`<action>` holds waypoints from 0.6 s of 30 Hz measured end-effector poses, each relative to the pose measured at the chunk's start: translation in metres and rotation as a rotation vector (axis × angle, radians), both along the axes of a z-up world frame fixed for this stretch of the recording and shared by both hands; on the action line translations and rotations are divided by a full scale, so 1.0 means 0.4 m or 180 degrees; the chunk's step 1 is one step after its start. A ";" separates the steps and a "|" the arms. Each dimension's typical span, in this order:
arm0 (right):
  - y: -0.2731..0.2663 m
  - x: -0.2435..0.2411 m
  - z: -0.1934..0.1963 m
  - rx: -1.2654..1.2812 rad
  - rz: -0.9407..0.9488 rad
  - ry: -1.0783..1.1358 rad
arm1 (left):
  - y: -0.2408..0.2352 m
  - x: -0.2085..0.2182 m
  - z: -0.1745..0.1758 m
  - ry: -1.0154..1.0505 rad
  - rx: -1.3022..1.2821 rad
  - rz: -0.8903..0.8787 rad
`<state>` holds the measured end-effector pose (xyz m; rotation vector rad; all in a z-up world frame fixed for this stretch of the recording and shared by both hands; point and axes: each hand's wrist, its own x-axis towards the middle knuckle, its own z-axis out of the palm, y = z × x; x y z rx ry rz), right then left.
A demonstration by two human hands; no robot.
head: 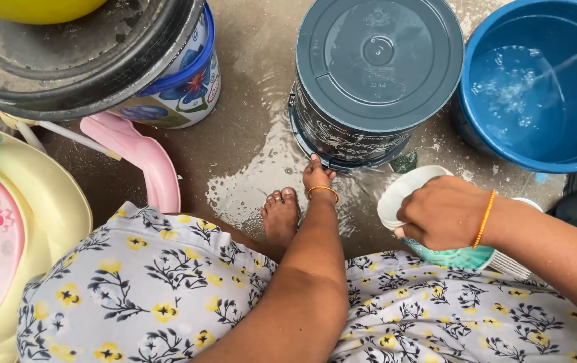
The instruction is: The recorder is washing a bucket and its lid with water and a small plastic container.
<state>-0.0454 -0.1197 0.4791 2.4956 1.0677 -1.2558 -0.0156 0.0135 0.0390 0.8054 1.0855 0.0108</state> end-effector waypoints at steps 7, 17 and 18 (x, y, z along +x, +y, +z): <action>-0.024 0.025 0.046 -0.0147 -0.0072 0.0049 | -0.002 -0.008 -0.009 -0.0129 -0.0170 0.0233; -0.055 0.056 0.044 -0.0586 -0.0285 0.0089 | -0.006 0.051 0.112 -0.0084 0.0401 0.0581; -0.042 0.057 0.048 -0.0589 -0.0298 0.0087 | -0.007 0.053 0.077 -0.0088 0.0397 0.0568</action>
